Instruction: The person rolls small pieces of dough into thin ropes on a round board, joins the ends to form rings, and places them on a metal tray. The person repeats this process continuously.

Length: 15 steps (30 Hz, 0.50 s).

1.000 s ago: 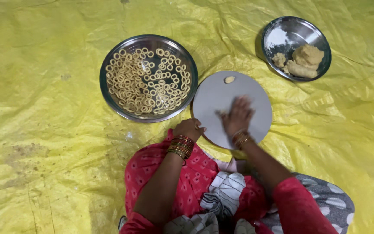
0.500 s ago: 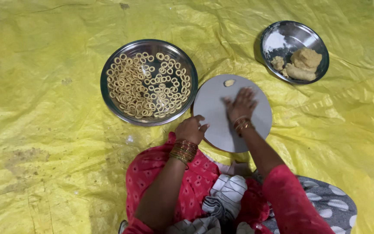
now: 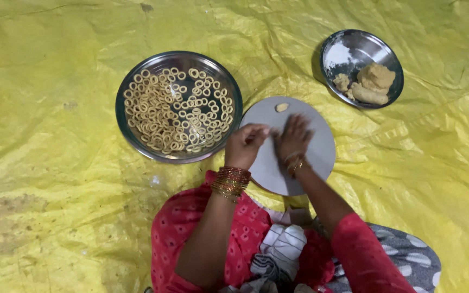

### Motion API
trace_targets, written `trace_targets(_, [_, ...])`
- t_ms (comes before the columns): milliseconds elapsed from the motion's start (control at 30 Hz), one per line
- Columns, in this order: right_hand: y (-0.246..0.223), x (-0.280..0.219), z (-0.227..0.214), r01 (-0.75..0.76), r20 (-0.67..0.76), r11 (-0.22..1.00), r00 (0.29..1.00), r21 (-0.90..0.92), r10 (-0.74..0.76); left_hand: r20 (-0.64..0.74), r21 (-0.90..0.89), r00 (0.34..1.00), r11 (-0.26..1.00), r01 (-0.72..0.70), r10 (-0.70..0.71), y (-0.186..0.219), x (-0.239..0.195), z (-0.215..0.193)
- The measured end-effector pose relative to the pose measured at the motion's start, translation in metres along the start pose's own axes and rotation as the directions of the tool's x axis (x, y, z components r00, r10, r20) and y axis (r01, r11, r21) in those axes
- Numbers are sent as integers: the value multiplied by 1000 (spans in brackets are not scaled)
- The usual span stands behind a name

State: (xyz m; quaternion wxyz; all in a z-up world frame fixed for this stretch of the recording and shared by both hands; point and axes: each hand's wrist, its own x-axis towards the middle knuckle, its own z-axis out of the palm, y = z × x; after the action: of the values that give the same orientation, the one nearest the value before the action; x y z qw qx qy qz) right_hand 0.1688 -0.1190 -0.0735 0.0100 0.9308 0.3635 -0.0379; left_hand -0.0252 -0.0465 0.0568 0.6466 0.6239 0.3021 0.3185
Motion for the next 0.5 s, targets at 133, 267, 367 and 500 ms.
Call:
trace_targets(133, [-27,-50,15,247,41,968,968,46,-249,-90,-172,938,933,317,-335,-62,20,11])
trace_targets(267, [-7,-4,8,40,29,999,999,10,-40,-184,-12,981,998,66,-67,-87,29,19])
trace_targets(367, [29,53,-5,-147,-33,977,988,154,154,-169,-7,983,997,74,-75,-85,32,18])
trace_targets(500, [33,65,0,-121,-176,966,971,231,163,-190,87,979,992,89,-71,-79,26,16])
